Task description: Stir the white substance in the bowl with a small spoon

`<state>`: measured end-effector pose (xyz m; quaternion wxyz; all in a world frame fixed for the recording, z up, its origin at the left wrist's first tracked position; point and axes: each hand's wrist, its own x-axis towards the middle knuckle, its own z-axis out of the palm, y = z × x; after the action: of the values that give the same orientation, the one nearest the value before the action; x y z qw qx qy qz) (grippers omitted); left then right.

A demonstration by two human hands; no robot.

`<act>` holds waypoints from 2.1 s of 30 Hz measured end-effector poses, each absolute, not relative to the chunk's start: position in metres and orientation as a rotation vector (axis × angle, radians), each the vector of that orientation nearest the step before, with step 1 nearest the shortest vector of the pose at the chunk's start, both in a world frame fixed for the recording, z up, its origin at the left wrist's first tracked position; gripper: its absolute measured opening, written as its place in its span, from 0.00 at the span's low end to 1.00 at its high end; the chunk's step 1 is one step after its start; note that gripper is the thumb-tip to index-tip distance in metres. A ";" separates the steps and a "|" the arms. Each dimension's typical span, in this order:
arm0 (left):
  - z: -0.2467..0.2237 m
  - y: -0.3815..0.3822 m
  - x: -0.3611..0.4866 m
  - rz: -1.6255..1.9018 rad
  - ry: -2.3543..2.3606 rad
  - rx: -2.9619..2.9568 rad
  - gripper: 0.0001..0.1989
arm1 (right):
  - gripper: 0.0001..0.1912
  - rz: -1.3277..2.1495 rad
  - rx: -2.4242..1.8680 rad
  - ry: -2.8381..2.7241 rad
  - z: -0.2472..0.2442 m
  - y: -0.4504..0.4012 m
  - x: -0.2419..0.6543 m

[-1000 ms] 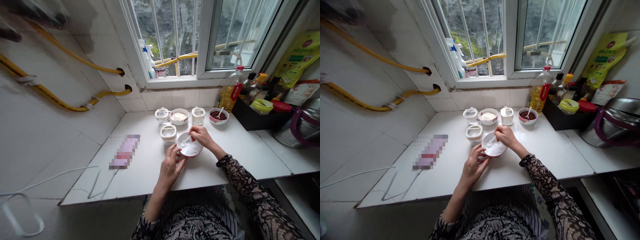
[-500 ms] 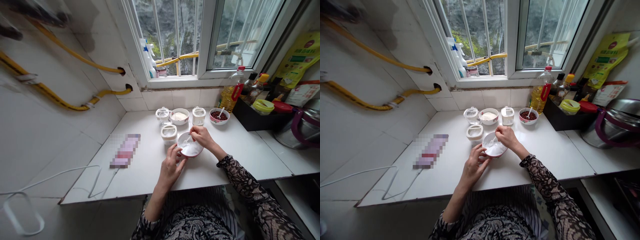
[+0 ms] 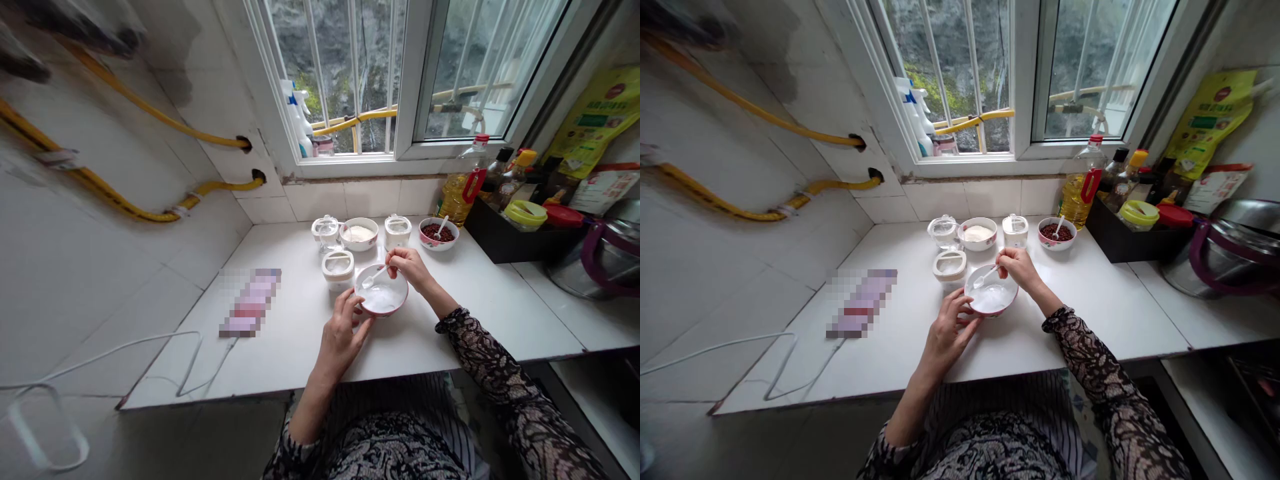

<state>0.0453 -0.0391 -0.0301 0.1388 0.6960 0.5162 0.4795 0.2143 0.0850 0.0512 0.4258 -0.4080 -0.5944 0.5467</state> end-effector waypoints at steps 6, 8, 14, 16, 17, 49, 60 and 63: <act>-0.029 -0.039 0.046 1.385 1.492 2.015 0.16 | 0.03 1.397 -0.948 -1.423 0.052 0.086 0.214; -0.029 -0.039 0.046 1.385 1.491 2.017 0.16 | 0.02 1.337 -0.875 -1.439 0.050 0.084 0.211; -0.030 -0.038 0.045 1.371 1.491 2.012 0.15 | 0.04 0.925 -0.729 -1.732 0.041 0.074 0.193; -0.030 -0.038 0.045 1.371 1.487 2.015 0.15 | 0.04 0.658 -0.700 -1.935 0.038 0.072 0.189; -0.030 -0.038 0.045 1.373 1.486 2.016 0.15 | 0.06 0.526 -0.677 -2.033 0.037 0.072 0.187; -0.030 -0.039 0.045 1.376 1.492 2.016 0.15 | 0.05 1.121 -1.002 -1.813 0.038 0.075 0.206; -0.029 -0.039 0.045 1.380 1.492 2.022 0.15 | 0.04 1.331 -0.980 -1.567 0.046 0.081 0.210; -0.029 -0.039 0.045 1.375 1.493 2.023 0.15 | 0.04 1.337 -0.988 -1.554 0.046 0.081 0.210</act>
<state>0.0449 -0.0389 -0.0291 0.1375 0.6993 0.5160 0.4753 0.2100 0.0813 0.0463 0.4197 -0.3942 -0.6197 0.5333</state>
